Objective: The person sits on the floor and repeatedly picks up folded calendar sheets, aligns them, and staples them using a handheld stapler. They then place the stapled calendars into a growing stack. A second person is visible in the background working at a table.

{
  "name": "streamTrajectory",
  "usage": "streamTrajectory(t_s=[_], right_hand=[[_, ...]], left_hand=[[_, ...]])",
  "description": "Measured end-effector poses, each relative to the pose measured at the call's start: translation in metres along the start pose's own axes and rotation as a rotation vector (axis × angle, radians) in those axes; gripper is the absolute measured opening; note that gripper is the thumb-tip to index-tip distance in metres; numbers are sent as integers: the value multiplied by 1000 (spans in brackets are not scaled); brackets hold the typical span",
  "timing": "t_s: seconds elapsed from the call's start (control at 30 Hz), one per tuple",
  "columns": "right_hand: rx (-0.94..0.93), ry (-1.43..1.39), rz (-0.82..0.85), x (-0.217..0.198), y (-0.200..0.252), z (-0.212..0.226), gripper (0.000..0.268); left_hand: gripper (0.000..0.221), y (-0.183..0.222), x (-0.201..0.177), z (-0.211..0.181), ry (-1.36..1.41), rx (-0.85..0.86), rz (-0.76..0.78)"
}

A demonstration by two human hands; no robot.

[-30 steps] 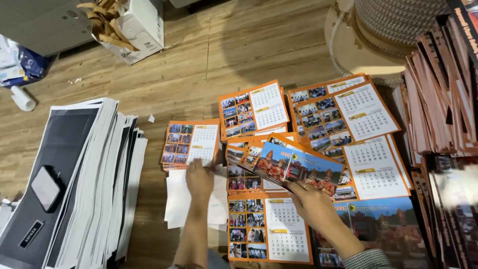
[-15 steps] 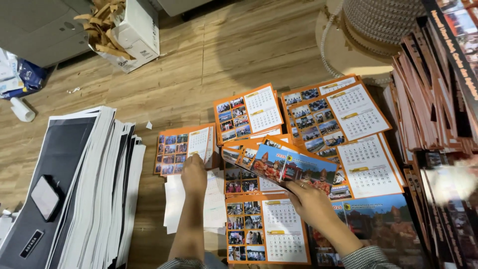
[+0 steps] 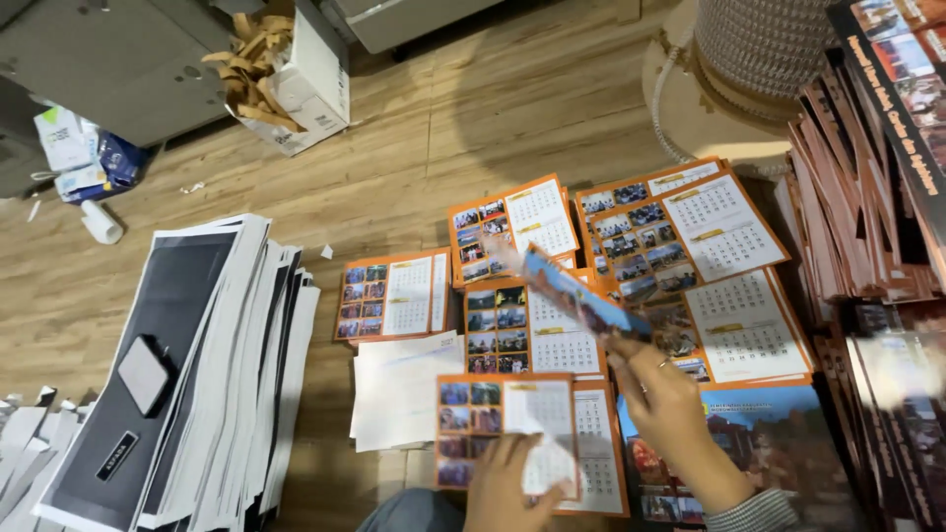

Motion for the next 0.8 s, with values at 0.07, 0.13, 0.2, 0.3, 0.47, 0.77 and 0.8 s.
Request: streamTrajectory(t_s=[0.07, 0.13, 0.2, 0.3, 0.47, 0.77, 0.8], right_hand=[[-88, -35, 101, 13, 10, 3, 28], [-127, 2, 150, 24, 21, 11, 39], [-166, 43, 189, 33, 26, 25, 51], [-200, 61, 283, 48, 36, 45, 33], [189, 0, 1018, 94, 83, 39, 24], [84, -114, 1130, 102, 109, 60, 52], [82, -93, 1125, 101, 105, 68, 52]], left_hand=[[64, 12, 26, 49, -59, -160, -270], [71, 24, 43, 107, -89, -320, -383], [78, 34, 48, 150, -119, -469, -501], [74, 53, 81, 197, 532, -1002, -204], [66, 68, 94, 213, 1315, -1356, -126], [86, 74, -64, 90, 1494, -1253, -38], [86, 63, -27, 127, 1507, -1234, -31]])
Point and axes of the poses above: each hand's wrist, its own y-axis away from the middle knuckle, its own x-axis out of the palm, z = x × y, the point moved 6 cm from there along -y, towards the middle knuckle, and after that the axes turned 14 degrees about -y, right-handed, at the moved point
